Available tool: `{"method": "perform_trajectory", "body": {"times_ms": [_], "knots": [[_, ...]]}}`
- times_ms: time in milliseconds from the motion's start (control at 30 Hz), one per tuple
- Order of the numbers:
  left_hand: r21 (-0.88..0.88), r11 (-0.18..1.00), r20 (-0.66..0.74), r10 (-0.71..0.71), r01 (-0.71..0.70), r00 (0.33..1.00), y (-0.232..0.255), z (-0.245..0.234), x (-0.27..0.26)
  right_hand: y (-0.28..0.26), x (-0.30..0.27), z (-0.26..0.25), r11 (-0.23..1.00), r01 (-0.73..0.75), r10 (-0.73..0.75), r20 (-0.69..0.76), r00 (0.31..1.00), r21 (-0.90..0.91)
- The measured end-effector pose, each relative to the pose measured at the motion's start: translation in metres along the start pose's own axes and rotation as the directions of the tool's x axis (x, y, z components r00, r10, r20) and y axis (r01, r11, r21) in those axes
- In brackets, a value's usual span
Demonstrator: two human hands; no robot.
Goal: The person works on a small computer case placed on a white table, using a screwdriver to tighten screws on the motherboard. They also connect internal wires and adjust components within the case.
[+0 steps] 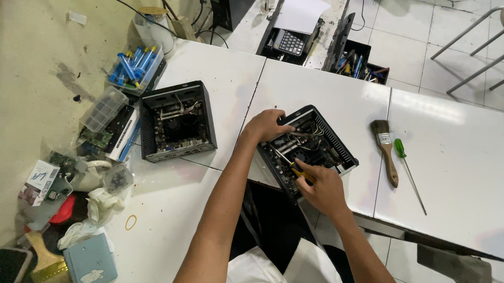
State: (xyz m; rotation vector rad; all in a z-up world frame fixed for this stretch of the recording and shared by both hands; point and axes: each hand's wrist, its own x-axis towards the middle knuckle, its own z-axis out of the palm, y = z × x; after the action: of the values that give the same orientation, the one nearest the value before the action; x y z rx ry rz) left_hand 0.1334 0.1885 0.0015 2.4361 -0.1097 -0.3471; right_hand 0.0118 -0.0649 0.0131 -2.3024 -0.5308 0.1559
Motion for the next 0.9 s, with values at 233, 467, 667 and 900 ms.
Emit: {"method": "perform_trajectory", "body": {"times_ms": [233,467,667,900], "knots": [[-0.025,1.0,0.002,0.005,-0.005,1.0,0.002,-0.003,-0.004,-0.001,0.002,0.0,0.997,0.033,-0.032,0.029,0.999,-0.068],[-0.012,1.0,-0.008,0.017,-0.017,1.0,-0.008,0.007,0.007,0.001,0.005,0.001,0.997,0.009,-0.005,0.048,0.999,-0.077],[-0.041,0.999,0.0,-0.002,0.002,1.0,-0.002,0.0,-0.001,-0.001,0.005,0.003,0.998,0.011,-0.009,0.043,0.999,-0.066],[-0.044,0.999,-0.003,-0.006,0.006,1.0,0.006,-0.006,-0.01,-0.002,0.003,0.003,1.0,0.006,-0.005,0.029,1.0,-0.027]]}}
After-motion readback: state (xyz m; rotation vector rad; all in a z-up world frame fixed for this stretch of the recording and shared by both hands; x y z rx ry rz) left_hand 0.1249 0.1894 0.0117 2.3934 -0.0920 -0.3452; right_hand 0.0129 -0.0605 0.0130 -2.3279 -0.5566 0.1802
